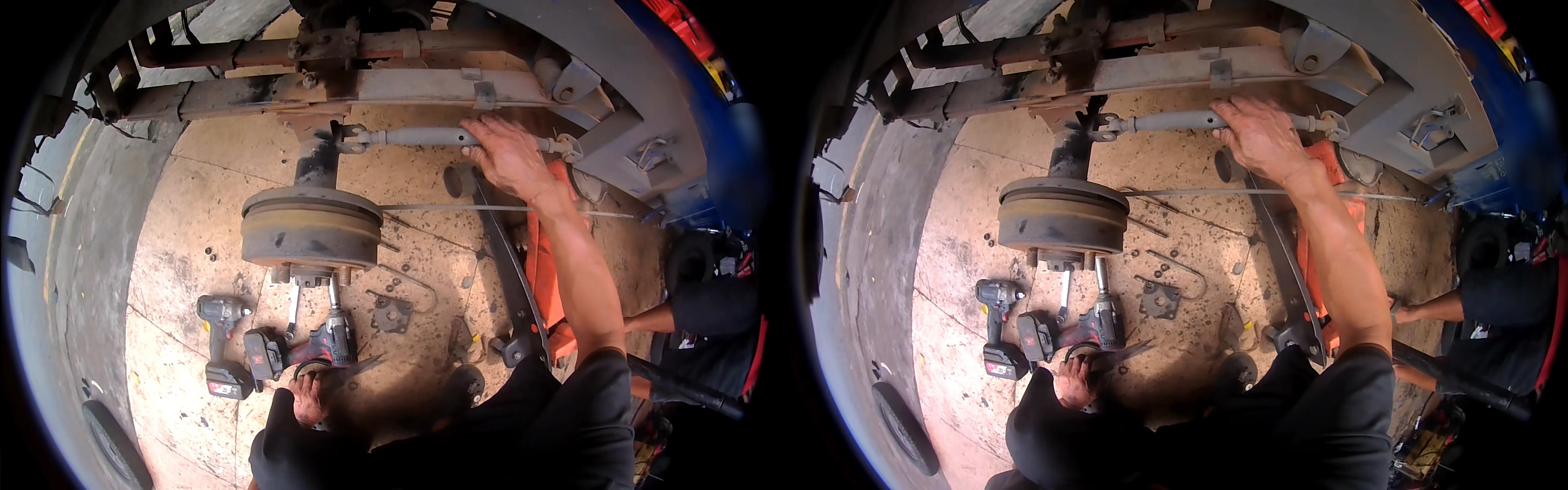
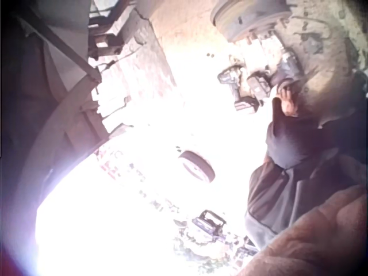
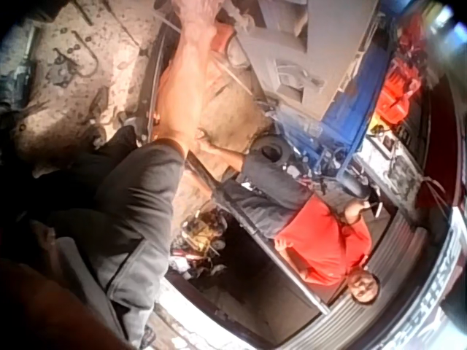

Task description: The person uses a wrench and an impact driver to loosen and remove bolts from a vehicle's rear leaf spring suspension, handles small metal components by hand, and retrieves a plastic bottle from a workshop area.

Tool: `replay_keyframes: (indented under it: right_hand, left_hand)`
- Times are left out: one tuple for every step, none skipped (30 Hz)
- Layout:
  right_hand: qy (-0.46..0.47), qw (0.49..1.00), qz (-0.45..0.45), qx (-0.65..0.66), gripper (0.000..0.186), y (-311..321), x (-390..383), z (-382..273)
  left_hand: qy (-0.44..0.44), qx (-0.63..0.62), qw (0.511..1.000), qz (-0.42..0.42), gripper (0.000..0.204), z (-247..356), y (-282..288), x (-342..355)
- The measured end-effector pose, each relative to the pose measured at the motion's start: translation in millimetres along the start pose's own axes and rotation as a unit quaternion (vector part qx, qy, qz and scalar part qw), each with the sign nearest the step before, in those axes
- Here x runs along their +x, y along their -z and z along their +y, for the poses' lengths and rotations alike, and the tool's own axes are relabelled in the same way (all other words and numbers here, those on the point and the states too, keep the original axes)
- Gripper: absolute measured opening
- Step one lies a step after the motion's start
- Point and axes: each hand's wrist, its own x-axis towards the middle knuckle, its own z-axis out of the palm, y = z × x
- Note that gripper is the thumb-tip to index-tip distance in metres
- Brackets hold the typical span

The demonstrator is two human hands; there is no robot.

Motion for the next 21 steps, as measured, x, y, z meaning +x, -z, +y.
replay_keyframes:
  right_hand:
    - [-0.012,1.000,-0.021,0.008,0.044,4.9,-0.1,-1.0]
    - [-0.025,0.999,-0.043,0.015,0.046,7.9,-0.1,-1.9]
    - [-0.023,0.999,-0.043,0.024,0.046,7.6,0.7,-4.2]
    - [-0.027,0.998,-0.045,0.025,0.046,10.3,-1.4,-4.4]
    - [-0.032,0.998,-0.047,0.023,0.045,13.1,-2.7,-4.2]
    - [-0.027,0.998,-0.049,0.024,0.044,10.0,-1.7,-3.7]
    - [0.015,0.999,0.025,0.017,0.037,4.0,-2.3,-1.9]
    - [-0.015,0.999,-0.041,0.017,0.043,5.8,2.7,-4.3]
    - [-0.015,0.999,-0.036,0.014,0.043,5.8,4.7,-5.8]
    - [-0.019,0.999,-0.032,0.011,0.042,6.0,0.7,-4.9]
    - [-0.018,0.999,-0.026,0.015,0.042,4.4,-0.1,-6.2]
    - [-0.023,0.999,-0.018,0.026,0.041,5.8,-0.8,-6.5]
    - [-0.030,0.999,-0.011,0.038,0.041,6.1,-3.0,-7.4]
    - [-0.035,0.998,-0.003,0.050,0.041,6.5,-4.3,-8.4]
    - [-0.036,0.998,0.017,0.047,0.040,4.9,-5.0,-9.6]
    - [-0.037,0.998,0.037,0.044,0.040,0.8,-6.2,-10.9]
    - [-0.037,0.997,0.057,0.042,0.040,-2.4,-7.2,-11.5]
    - [-0.035,0.996,0.079,0.038,0.039,-3.8,-8.1,-11.6]
    - [-0.034,0.995,0.089,0.036,0.037,-5.1,-9.1,-12.3]
    - [-0.031,0.994,0.099,0.035,0.035,-5.9,-9.3,-13.0]
    - [-0.028,0.993,0.109,0.034,0.032,-6.5,-9.0,-13.6]
  left_hand:
    - [-0.005,0.008,1.000,0.009,0.078,2.0,0.2,1.8]
    - [-0.010,0.017,1.000,0.017,0.076,3.4,1.5,3.4]
    - [-0.007,0.022,1.000,0.021,0.075,3.5,5.2,3.3]
    - [-0.012,0.020,0.999,0.024,0.073,7.5,9.4,6.8]
    - [-0.019,0.017,0.999,0.028,0.071,12.2,13.3,11.6]
    - [-0.016,0.012,0.999,0.028,0.067,15.9,19.2,12.4]
    - [-0.031,0.015,0.998,0.045,0.068,8.1,7.8,10.2]
    - [-0.030,0.017,0.998,0.052,0.068,2.4,4.0,8.5]
    - [-0.028,0.015,0.998,0.057,0.068,2.3,2.5,10.3]
    - [-0.032,0.014,0.998,0.057,0.068,3.5,1.2,12.5]
    - [-0.030,0.018,0.998,0.057,0.068,3.6,2.0,13.3]
    - [-0.030,0.020,0.998,0.057,0.069,4.5,2.0,14.4]
    - [-0.031,0.022,0.998,0.056,0.069,4.7,3.8,15.1]
    - [-0.031,0.023,0.998,0.056,0.069,5.3,3.8,16.5]
    - [-0.030,0.026,0.998,0.055,0.069,6.3,2.8,16.7]
    - [-0.029,0.027,0.998,0.054,0.069,6.2,3.3,15.5]
    - [-0.028,0.028,0.998,0.054,0.069,6.3,2.6,14.4]
    - [-0.026,0.029,0.998,0.055,0.069,7.4,2.1,12.3]
    - [-0.027,0.028,0.998,0.055,0.069,7.0,1.3,11.3]
    - [-0.027,0.030,0.998,0.053,0.069,8.5,-1.0,9.6]
    - [-0.032,0.026,0.998,0.057,0.070,8.8,-2.2,9.7]
